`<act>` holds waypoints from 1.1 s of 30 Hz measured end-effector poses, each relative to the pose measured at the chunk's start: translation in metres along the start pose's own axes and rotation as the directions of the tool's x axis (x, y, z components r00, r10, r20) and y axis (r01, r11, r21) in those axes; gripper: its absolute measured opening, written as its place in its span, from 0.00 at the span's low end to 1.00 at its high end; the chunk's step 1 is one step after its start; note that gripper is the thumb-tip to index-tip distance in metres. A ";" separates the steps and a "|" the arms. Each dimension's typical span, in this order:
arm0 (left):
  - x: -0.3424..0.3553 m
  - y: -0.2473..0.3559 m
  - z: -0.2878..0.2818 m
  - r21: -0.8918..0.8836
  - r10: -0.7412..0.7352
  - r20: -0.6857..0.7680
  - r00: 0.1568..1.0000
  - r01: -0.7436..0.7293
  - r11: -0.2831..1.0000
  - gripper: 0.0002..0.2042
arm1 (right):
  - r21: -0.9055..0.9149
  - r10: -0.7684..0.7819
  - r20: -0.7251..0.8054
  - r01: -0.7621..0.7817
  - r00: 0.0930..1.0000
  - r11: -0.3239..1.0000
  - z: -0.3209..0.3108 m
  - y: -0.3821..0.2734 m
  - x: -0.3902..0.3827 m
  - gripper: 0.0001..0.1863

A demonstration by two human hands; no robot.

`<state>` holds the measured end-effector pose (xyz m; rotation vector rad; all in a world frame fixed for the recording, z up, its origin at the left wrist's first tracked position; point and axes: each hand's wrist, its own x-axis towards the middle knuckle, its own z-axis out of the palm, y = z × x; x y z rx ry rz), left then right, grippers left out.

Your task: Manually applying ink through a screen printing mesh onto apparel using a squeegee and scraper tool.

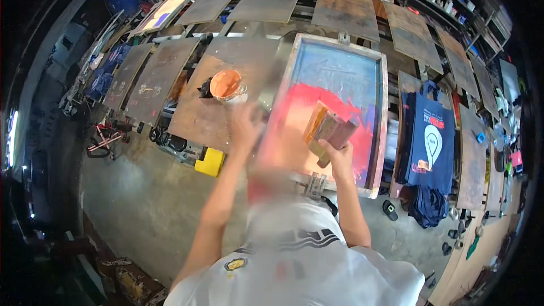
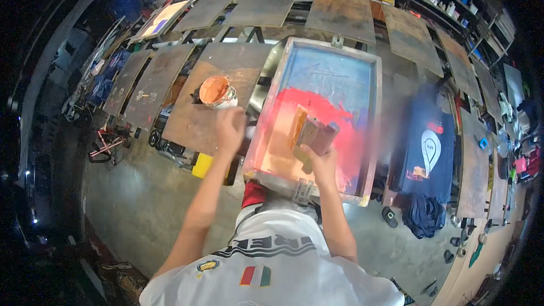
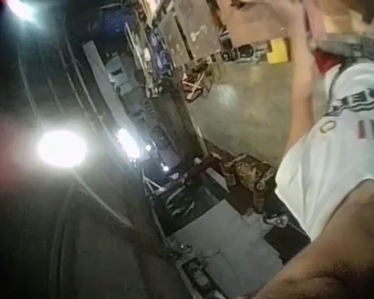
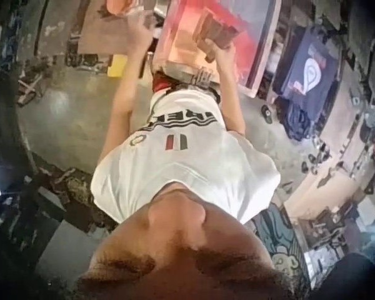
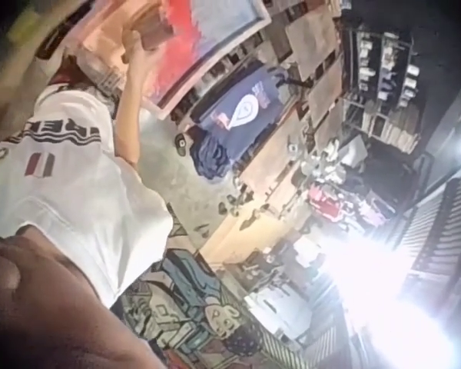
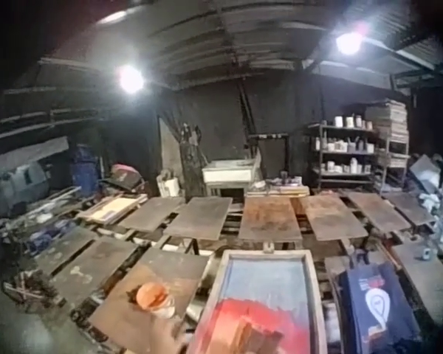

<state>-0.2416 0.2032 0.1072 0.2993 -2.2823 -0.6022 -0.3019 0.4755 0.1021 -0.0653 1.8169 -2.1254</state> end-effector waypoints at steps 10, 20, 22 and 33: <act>0.128 -0.147 -0.006 0.100 0.181 0.387 0.904 -0.236 0.967 0.06 | 0.008 0.000 -0.107 0.001 0.994 1.000 0.003 0.020 -0.003 0.18; 0.173 -0.232 -0.071 -0.011 -0.010 0.502 0.865 0.018 1.000 0.06 | -0.036 -0.055 -0.283 0.046 0.958 0.998 0.052 0.022 0.010 0.15; 0.175 -0.244 -0.071 -0.056 -0.029 0.530 0.847 0.070 0.996 0.07 | -0.046 -0.039 -0.306 0.026 0.951 0.999 0.067 0.017 0.007 0.16; 0.179 -0.195 -0.071 -0.157 0.290 0.278 0.916 -0.255 0.954 0.10 | -0.532 -0.267 -0.365 0.036 0.892 0.846 0.096 0.018 -0.002 0.13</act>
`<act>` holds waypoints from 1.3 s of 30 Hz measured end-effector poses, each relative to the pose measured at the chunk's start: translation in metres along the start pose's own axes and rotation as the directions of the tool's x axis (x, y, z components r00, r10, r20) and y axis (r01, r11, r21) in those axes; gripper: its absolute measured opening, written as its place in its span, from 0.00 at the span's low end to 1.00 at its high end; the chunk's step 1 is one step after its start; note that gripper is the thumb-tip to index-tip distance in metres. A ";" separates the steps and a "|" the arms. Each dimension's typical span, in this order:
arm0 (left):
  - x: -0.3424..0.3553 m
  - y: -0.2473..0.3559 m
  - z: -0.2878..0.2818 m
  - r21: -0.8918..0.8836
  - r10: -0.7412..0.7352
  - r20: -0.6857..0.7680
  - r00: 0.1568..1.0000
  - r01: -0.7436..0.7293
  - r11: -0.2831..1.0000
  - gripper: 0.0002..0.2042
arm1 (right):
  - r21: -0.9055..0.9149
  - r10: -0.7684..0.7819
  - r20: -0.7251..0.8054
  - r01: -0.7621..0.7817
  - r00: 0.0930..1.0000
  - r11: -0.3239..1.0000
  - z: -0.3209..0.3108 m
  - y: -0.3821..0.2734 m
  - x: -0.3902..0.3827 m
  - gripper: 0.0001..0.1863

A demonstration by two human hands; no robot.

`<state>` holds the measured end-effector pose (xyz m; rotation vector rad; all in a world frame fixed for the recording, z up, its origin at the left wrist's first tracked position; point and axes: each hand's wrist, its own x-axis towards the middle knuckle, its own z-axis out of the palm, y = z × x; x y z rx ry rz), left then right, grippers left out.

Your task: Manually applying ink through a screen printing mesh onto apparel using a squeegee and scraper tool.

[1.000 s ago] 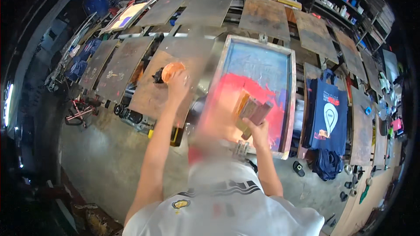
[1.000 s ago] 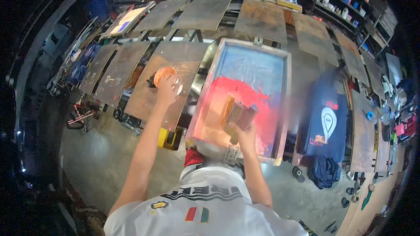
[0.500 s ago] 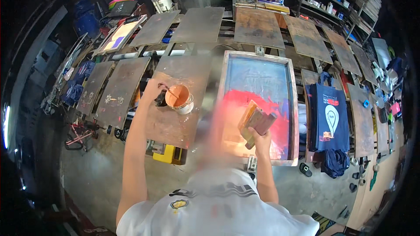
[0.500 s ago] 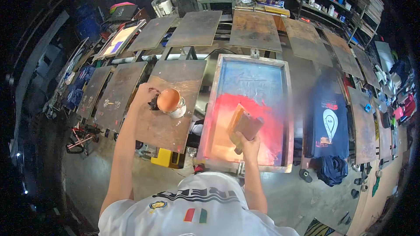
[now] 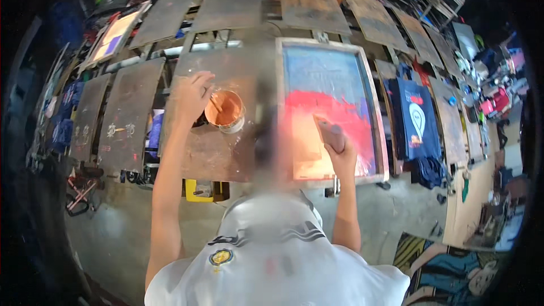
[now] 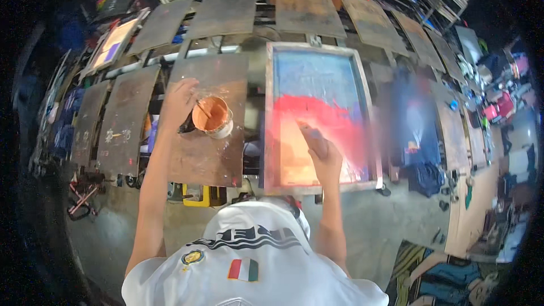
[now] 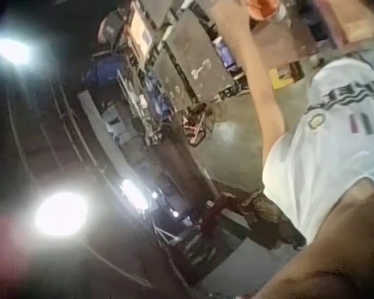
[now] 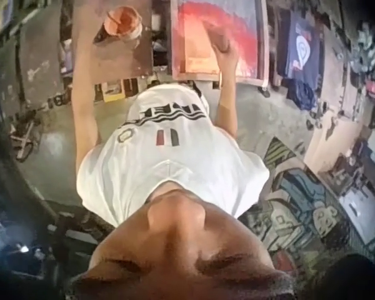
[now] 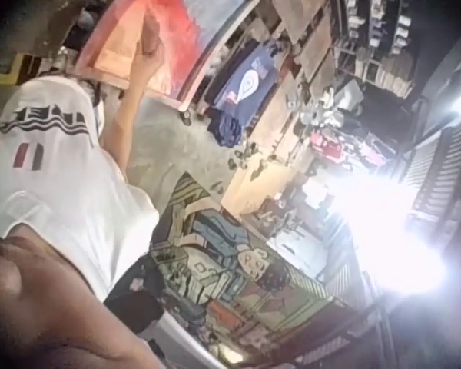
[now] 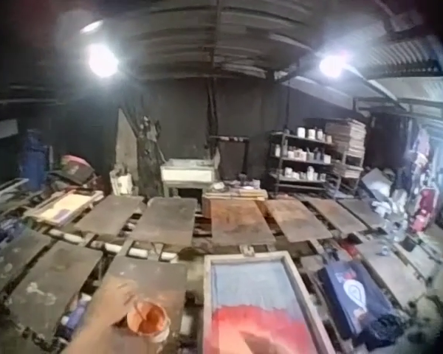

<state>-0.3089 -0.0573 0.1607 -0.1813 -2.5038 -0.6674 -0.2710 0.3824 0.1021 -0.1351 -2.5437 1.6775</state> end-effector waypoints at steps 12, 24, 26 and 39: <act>-0.122 0.160 0.088 -0.624 0.100 0.381 0.919 0.176 0.761 0.19 | -0.660 -0.447 0.455 0.629 0.770 0.411 -0.016 0.007 -0.054 0.13; -0.166 0.213 0.130 -0.271 0.169 0.568 0.806 -0.011 0.963 0.31 | -0.518 -0.396 0.670 0.777 0.628 0.356 -0.009 0.048 -0.062 0.12; -0.172 0.219 0.138 -0.221 0.124 0.628 0.768 0.023 0.975 0.30 | -0.482 -0.406 0.683 0.792 0.608 0.376 -0.021 0.051 -0.059 0.14; -0.179 0.241 0.140 -0.108 -0.005 0.659 0.753 0.101 0.989 0.25 | -0.428 -0.319 0.729 0.767 0.606 0.479 -0.065 0.066 -0.040 0.23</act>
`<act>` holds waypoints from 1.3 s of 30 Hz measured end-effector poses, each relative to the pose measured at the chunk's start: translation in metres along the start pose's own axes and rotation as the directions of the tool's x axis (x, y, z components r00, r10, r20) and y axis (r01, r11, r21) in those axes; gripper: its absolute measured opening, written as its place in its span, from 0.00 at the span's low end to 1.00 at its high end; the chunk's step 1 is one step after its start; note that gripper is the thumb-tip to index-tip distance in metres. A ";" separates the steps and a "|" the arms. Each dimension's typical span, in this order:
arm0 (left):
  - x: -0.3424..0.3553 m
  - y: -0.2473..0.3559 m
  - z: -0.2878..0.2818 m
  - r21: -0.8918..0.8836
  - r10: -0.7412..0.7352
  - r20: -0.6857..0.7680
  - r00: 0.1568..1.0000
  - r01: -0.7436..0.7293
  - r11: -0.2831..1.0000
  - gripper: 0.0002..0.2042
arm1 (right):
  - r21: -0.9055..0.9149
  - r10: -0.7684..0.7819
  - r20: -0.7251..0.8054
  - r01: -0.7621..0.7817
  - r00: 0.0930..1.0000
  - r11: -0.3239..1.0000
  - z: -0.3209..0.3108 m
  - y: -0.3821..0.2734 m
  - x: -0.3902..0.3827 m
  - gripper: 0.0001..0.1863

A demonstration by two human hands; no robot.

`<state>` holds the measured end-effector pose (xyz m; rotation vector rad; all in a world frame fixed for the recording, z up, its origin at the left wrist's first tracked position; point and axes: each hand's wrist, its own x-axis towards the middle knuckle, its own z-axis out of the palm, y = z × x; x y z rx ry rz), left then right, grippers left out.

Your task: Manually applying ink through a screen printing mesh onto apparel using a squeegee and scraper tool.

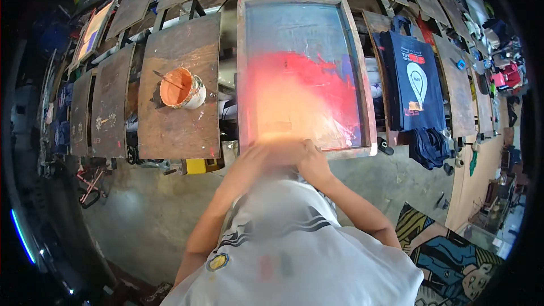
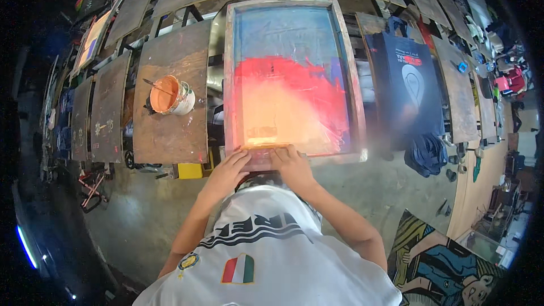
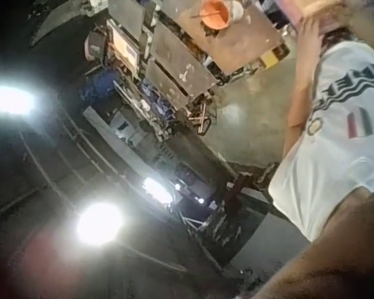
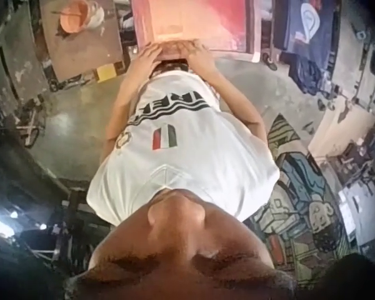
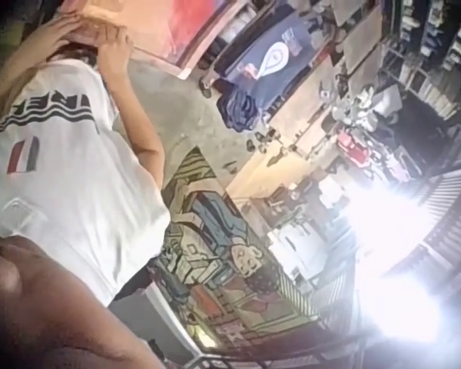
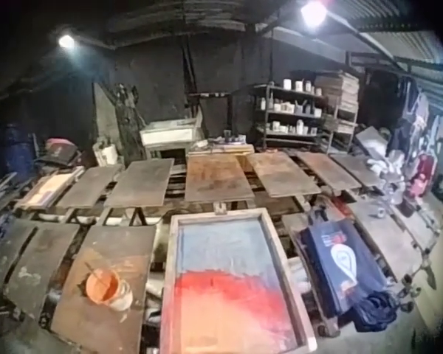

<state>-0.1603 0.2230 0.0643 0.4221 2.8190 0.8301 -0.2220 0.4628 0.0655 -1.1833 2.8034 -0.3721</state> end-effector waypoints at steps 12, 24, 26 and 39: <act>0.003 0.021 0.002 -0.053 -0.097 -0.044 0.994 0.095 0.994 0.26 | 0.005 -0.041 0.013 0.041 0.999 0.999 0.002 0.014 0.003 0.24; 0.012 0.008 0.006 0.025 -0.018 -0.036 0.999 0.019 1.000 0.26 | 0.055 0.020 -0.061 -0.016 0.998 0.998 0.012 0.017 0.006 0.18; 0.018 0.008 -0.004 -0.025 0.011 -0.049 0.999 -0.012 1.000 0.25 | 0.110 0.064 -0.008 -0.063 0.998 0.992 0.012 0.016 0.009 0.14; 0.021 0.003 -0.003 -0.005 0.007 -0.054 0.999 -0.008 1.000 0.26 | 0.005 0.082 -0.104 -0.082 0.991 0.997 0.010 0.011 0.012 0.23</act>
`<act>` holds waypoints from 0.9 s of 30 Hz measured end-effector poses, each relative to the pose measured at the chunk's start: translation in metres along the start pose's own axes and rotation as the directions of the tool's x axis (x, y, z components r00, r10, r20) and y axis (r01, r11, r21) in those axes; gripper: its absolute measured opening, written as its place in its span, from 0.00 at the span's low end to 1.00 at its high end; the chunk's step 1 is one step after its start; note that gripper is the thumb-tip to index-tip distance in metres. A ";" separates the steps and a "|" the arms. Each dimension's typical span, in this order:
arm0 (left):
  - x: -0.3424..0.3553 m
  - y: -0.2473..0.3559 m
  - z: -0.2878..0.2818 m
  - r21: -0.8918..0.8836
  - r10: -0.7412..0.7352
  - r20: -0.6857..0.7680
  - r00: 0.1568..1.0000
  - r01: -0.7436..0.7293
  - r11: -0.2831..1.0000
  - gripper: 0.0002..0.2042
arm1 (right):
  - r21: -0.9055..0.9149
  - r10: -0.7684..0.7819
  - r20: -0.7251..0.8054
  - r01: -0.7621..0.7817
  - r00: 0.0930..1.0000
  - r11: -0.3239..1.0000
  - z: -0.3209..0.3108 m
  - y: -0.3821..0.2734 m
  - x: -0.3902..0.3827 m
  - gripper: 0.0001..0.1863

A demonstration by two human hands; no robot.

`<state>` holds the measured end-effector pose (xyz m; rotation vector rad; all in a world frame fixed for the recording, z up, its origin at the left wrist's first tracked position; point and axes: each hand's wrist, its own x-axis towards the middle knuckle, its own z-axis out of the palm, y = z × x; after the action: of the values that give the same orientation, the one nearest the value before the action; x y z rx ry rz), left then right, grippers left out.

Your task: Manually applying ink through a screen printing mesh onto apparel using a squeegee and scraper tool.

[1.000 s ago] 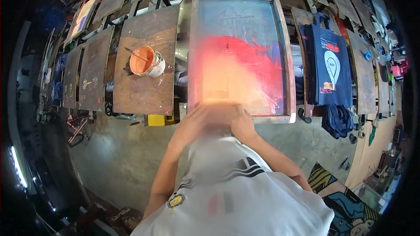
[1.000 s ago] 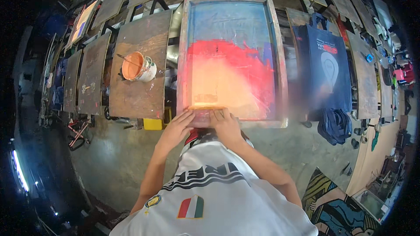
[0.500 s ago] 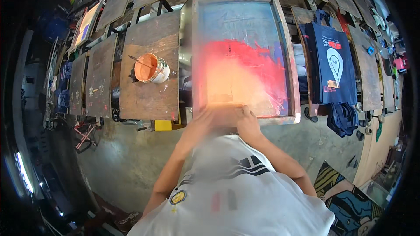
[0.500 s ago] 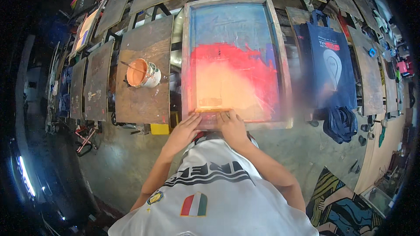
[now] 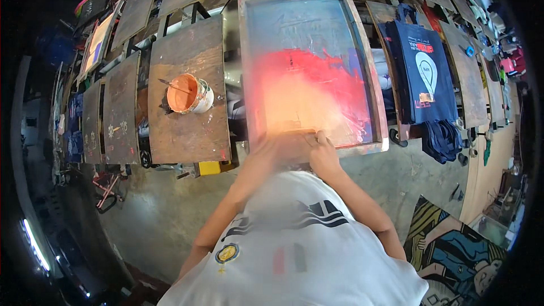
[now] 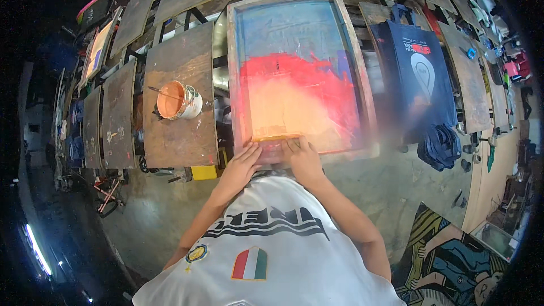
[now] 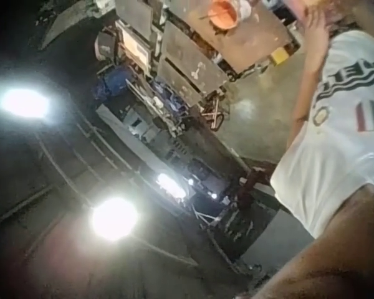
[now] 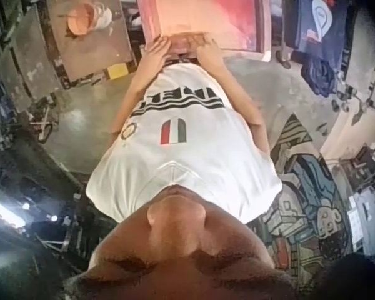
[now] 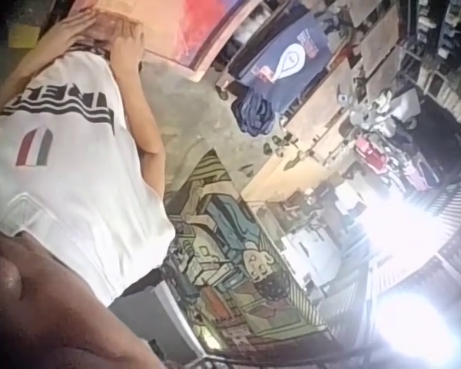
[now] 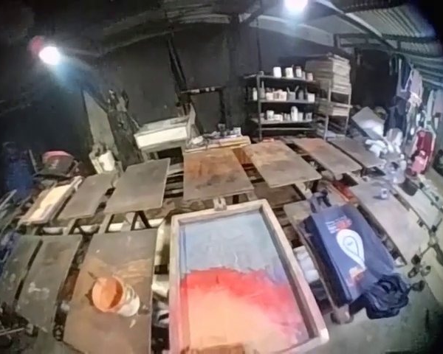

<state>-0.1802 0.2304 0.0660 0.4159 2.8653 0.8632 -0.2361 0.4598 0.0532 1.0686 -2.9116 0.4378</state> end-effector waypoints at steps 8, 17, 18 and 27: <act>0.011 0.001 -0.011 -0.055 0.021 0.020 1.000 -0.020 0.998 0.26 | -0.004 0.009 0.034 -0.009 0.999 1.000 0.008 0.005 -0.001 0.24; 0.002 0.000 0.004 -0.039 -0.010 -0.004 1.000 0.010 0.999 0.26 | 0.019 0.000 0.049 -0.001 0.999 1.000 0.012 0.007 -0.002 0.26; 0.005 0.001 0.002 -0.017 -0.005 -0.021 1.000 0.005 1.000 0.27 | 0.039 -0.005 0.027 0.004 1.000 0.999 0.008 0.008 0.002 0.19; 0.001 -0.002 0.009 -0.017 -0.032 -0.010 0.999 0.032 0.999 0.27 | 0.005 -0.003 0.105 0.003 0.994 1.000 0.005 0.011 0.007 0.24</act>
<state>-0.1800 0.2335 0.0570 0.3633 2.8632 0.8864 -0.2482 0.4617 0.0463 1.1300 -3.0006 0.4009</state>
